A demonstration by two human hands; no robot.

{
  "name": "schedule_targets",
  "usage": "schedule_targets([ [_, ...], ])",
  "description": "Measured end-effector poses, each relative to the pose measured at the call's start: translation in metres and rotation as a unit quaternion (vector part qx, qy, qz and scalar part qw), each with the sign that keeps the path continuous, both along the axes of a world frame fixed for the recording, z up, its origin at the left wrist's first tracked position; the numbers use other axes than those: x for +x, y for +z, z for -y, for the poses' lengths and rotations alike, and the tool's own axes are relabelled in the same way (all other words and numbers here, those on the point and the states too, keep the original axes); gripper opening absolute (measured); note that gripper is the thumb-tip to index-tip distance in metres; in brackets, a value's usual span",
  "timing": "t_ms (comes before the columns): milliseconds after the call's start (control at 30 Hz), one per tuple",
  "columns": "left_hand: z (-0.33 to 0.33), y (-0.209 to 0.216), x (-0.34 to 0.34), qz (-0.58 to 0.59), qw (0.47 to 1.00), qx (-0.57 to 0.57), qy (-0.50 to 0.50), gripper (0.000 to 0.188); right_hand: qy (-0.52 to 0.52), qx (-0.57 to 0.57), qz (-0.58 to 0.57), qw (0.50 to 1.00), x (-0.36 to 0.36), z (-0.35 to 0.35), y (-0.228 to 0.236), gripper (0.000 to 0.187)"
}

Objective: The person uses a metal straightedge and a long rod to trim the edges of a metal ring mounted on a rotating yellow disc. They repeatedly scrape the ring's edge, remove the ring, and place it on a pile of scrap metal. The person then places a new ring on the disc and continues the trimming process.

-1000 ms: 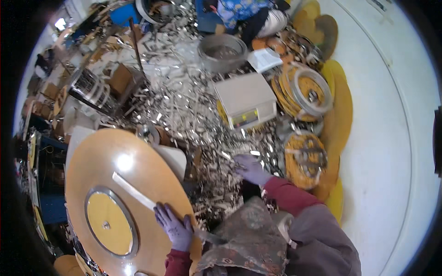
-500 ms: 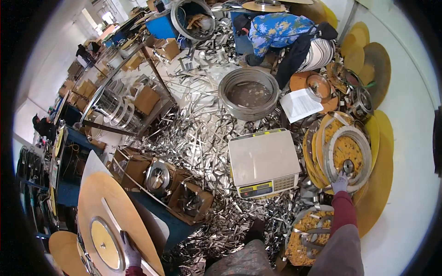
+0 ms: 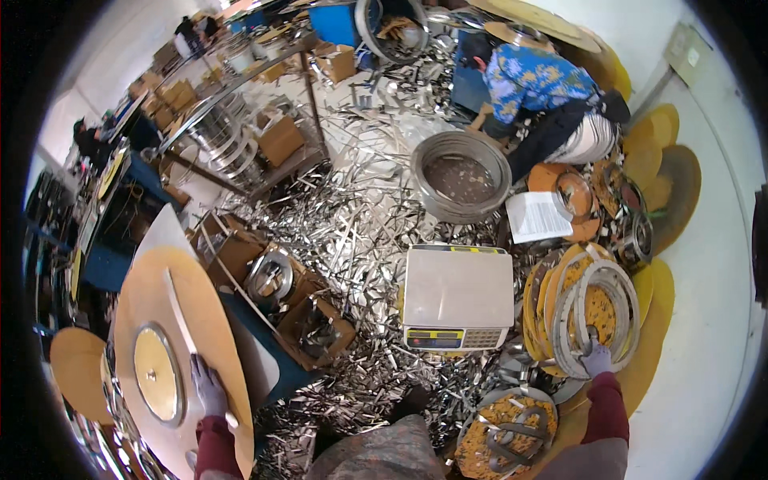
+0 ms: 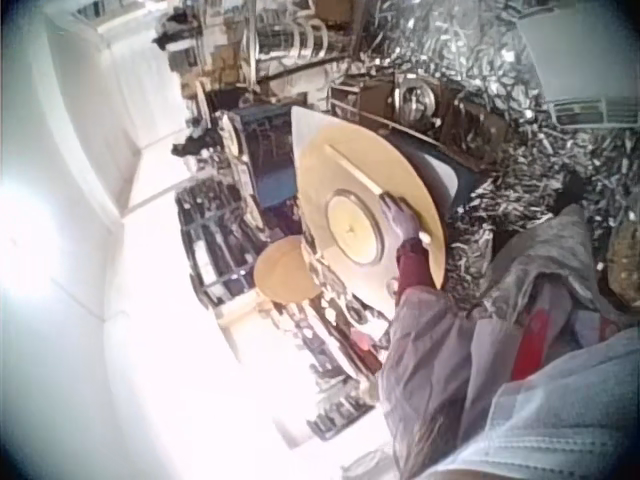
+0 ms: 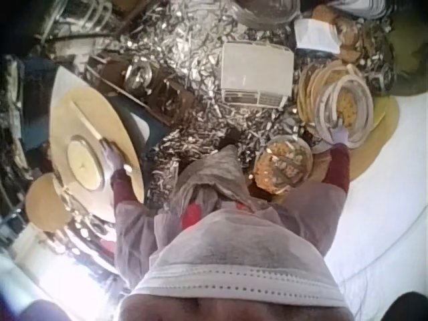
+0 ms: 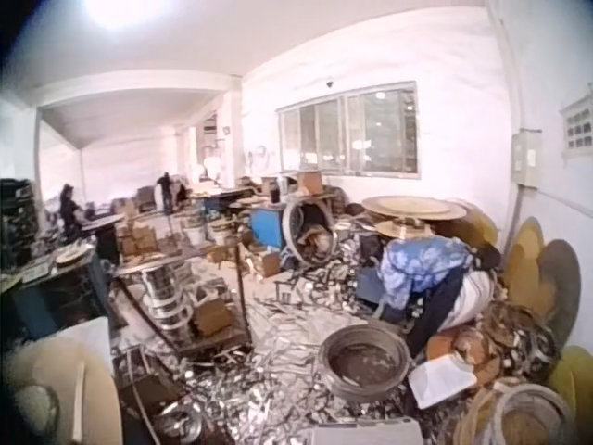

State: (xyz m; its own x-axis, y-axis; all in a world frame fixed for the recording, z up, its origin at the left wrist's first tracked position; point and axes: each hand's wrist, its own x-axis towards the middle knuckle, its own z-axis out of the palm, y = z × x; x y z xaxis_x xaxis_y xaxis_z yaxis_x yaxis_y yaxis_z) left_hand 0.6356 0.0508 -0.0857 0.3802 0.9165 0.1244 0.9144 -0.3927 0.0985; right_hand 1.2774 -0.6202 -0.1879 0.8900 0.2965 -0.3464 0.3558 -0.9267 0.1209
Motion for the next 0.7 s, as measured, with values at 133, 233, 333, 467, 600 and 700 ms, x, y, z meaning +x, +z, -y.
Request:
schedule_targets([
  [133, -0.034, -0.001, 0.004, -0.019, 0.999, 0.027, -0.002, 0.052, 0.133, 0.000, 0.018, 0.991, -0.017, -0.039, 0.089, 0.064],
  [233, -0.051, 0.006, 0.019, -0.020, 0.999, 0.018, 0.027, 0.053, 0.230, 0.081, -0.011, 0.970, -0.065, -0.111, 0.174, 0.053],
  [333, -0.063, 0.028, 0.003, 0.065, 0.997, 0.007, 0.032, 0.054, 0.338, 0.103, -0.079, 0.932, -0.152, -0.219, 0.261, 0.047],
  [467, -0.078, 0.094, -0.038, 0.474, 0.838, -0.270, -0.020, 0.060, 0.573, 0.079, -0.013, 0.815, -0.298, -0.350, 0.330, 0.034],
  [600, -0.092, 0.189, -0.138, 0.524, 0.748, -0.404, -0.043, 0.070, 0.757, 0.112, 0.023, 0.644, -0.451, -0.472, 0.333, 0.028],
  [700, -0.134, 0.209, -0.244, 0.478, 0.815, -0.325, -0.044, 0.079, 0.832, 0.129, -0.030, 0.539, -0.560, -0.558, 0.330, 0.025],
])
